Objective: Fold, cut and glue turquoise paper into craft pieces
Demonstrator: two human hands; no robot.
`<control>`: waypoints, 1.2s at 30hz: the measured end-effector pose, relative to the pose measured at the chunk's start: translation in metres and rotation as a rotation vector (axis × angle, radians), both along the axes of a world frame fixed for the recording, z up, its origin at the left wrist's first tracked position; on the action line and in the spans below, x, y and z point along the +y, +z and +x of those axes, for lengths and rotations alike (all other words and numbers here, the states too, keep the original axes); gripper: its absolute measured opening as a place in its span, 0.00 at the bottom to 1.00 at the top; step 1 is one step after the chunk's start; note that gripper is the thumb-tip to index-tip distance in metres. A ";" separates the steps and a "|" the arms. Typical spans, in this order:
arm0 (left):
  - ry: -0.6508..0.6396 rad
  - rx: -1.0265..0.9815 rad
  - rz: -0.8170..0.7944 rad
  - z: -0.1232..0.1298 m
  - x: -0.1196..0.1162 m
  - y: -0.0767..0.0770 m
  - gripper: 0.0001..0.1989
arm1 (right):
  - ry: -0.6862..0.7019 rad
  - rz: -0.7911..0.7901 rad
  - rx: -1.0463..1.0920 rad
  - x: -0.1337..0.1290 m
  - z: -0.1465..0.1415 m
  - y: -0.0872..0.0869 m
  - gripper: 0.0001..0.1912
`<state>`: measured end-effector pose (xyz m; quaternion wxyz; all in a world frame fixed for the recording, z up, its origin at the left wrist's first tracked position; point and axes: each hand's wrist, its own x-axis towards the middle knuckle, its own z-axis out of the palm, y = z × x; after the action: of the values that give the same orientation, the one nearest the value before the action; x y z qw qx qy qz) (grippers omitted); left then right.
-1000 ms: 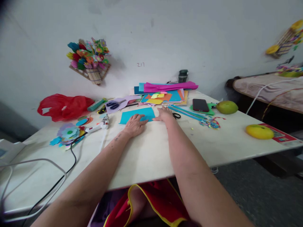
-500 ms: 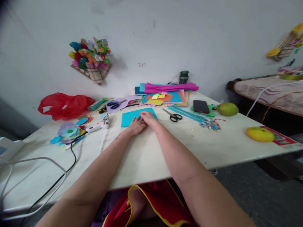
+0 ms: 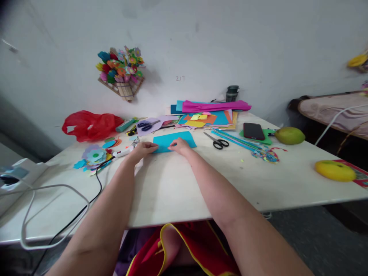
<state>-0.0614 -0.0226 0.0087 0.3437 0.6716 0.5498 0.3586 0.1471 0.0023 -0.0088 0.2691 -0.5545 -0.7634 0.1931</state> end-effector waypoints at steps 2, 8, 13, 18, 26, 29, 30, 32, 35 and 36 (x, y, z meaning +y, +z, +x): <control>-0.057 0.009 0.023 -0.003 0.001 -0.008 0.20 | 0.002 0.016 -0.050 0.001 -0.001 0.000 0.08; -0.109 0.115 0.211 0.003 0.013 -0.022 0.11 | 0.020 0.018 -0.052 0.005 0.010 0.000 0.06; -0.122 0.189 0.277 0.013 0.016 -0.024 0.09 | -0.001 0.094 -0.005 0.002 0.008 -0.001 0.05; -0.116 0.202 0.274 0.019 0.012 -0.022 0.09 | 0.092 0.124 0.006 -0.001 -0.003 -0.002 0.04; 0.172 0.418 0.207 0.004 0.003 -0.003 0.14 | 0.146 0.109 0.002 0.005 -0.004 -0.009 0.04; 0.146 0.374 0.160 -0.002 0.001 -0.002 0.15 | 0.142 0.093 -0.015 0.004 -0.006 -0.009 0.05; 0.118 0.354 0.147 -0.004 0.001 -0.003 0.15 | 0.131 0.089 -0.023 0.003 -0.007 -0.008 0.06; 0.058 0.316 0.136 -0.005 0.001 -0.007 0.15 | 0.116 0.082 -0.039 0.001 -0.009 -0.007 0.06; -0.023 0.280 0.143 -0.006 0.002 -0.010 0.15 | 0.106 0.070 -0.040 -0.001 -0.011 -0.004 0.06; -0.040 0.275 0.141 -0.007 0.003 -0.011 0.15 | 0.103 0.070 -0.034 -0.001 -0.011 -0.003 0.05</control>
<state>-0.0681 -0.0200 -0.0025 0.2241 0.7476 0.5519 0.2939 0.1362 0.0008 -0.0122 0.2651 -0.5081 -0.8016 0.1705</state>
